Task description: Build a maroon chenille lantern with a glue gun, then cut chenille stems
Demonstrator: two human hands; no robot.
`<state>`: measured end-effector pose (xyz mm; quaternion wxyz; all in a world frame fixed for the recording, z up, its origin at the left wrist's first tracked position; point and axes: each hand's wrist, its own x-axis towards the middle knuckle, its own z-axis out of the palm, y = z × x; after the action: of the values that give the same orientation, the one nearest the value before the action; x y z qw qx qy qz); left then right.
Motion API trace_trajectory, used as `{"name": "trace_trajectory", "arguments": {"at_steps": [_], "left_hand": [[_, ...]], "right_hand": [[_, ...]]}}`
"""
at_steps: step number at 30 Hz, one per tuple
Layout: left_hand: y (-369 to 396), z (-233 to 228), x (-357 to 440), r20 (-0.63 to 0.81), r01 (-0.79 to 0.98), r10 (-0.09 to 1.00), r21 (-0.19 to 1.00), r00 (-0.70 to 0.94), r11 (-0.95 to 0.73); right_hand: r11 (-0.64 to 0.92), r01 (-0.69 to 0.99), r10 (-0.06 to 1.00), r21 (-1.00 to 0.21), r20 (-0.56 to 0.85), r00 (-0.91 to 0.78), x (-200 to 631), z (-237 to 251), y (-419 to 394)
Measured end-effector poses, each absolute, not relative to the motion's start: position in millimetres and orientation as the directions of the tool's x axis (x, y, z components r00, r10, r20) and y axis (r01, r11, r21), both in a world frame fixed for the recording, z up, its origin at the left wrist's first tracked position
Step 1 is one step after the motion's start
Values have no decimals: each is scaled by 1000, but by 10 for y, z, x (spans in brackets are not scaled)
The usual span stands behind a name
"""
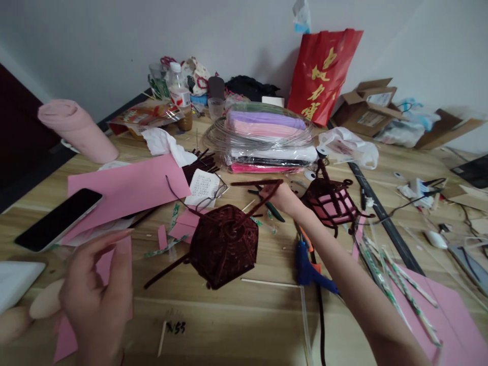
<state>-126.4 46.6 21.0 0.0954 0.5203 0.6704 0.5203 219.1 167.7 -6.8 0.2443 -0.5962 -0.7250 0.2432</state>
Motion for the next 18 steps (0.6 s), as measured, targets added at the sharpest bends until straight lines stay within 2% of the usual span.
{"name": "trace_trajectory", "arguments": {"at_steps": [4,7,12,16,18], "left_hand": [[435,286,-1251,398,584,792,810,-464,-65],[390,321,-1258,396,596,779,802,-487,-35],[327,363,-1285,385,555,740,832,-552,-19],[326,379,-1291,386,522,717,852,-580,-36],[322,394,-1278,406,547,752,834,-519,-72]], "right_hand": [[201,776,967,-598,-4,-254,2099,-246,1445],[203,801,968,-563,-9,-251,2049,-283,1366],[72,847,997,-526,15,-75,2320,-83,1171],[-20,824,999,-566,15,35,2535,144,737],[-72,808,991,-585,51,125,2563,243,479]]}}
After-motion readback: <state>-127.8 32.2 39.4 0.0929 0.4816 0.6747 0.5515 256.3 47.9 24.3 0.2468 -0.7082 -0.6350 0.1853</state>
